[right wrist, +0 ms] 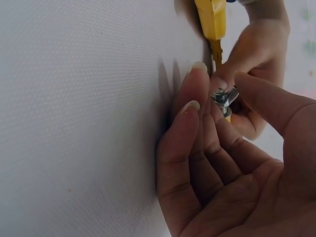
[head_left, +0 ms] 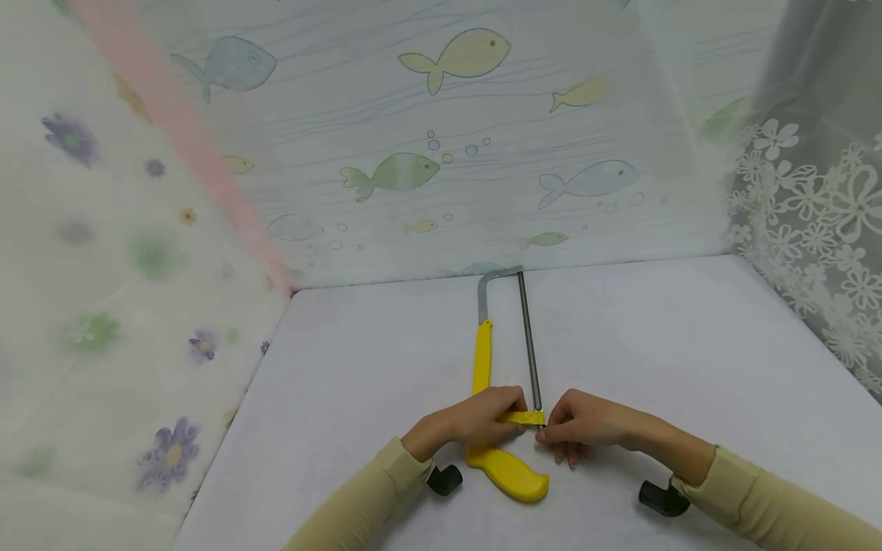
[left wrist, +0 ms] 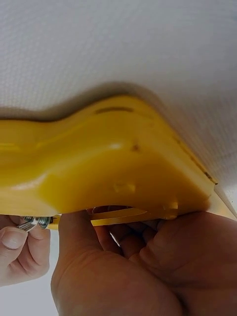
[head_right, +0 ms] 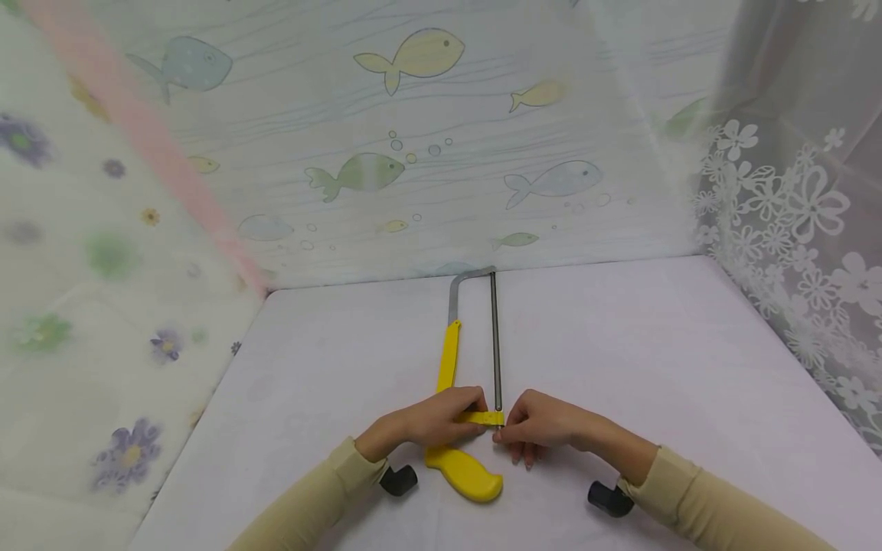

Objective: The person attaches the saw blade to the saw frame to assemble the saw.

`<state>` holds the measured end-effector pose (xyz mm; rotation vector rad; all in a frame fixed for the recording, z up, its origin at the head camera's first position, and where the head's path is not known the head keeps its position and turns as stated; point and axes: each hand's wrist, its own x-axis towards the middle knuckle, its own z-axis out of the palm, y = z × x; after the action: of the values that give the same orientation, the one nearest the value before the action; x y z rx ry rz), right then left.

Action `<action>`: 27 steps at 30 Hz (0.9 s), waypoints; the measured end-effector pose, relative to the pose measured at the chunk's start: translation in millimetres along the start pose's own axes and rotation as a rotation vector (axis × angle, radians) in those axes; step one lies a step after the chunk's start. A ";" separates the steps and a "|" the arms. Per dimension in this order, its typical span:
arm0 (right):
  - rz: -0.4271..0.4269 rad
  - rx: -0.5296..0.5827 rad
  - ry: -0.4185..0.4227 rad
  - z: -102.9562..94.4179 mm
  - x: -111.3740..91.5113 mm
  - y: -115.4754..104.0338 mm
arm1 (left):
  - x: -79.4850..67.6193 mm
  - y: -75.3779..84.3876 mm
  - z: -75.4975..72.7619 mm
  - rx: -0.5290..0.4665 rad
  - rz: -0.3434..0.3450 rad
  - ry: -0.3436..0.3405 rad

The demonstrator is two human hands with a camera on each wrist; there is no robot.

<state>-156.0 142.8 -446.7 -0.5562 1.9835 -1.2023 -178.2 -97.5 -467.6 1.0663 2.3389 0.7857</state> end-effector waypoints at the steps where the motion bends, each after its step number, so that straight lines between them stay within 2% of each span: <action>1: 0.001 -0.001 0.001 -0.3 -0.2 0.2 | 0.1 0.0 0.0 0.000 -0.002 0.000; 12: -0.015 -0.013 -0.002 -5.3 -5.2 4.8 | 0.6 -0.2 0.5 0.019 -0.006 -0.004; 27: -0.040 -0.035 -0.021 -4.4 -4.5 -0.2 | 0.7 0.9 0.5 0.024 -0.007 0.004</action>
<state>-156.5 148.2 -443.6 -0.6263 1.9882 -1.1828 -177.8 -96.2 -467.5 1.0671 2.3603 0.7598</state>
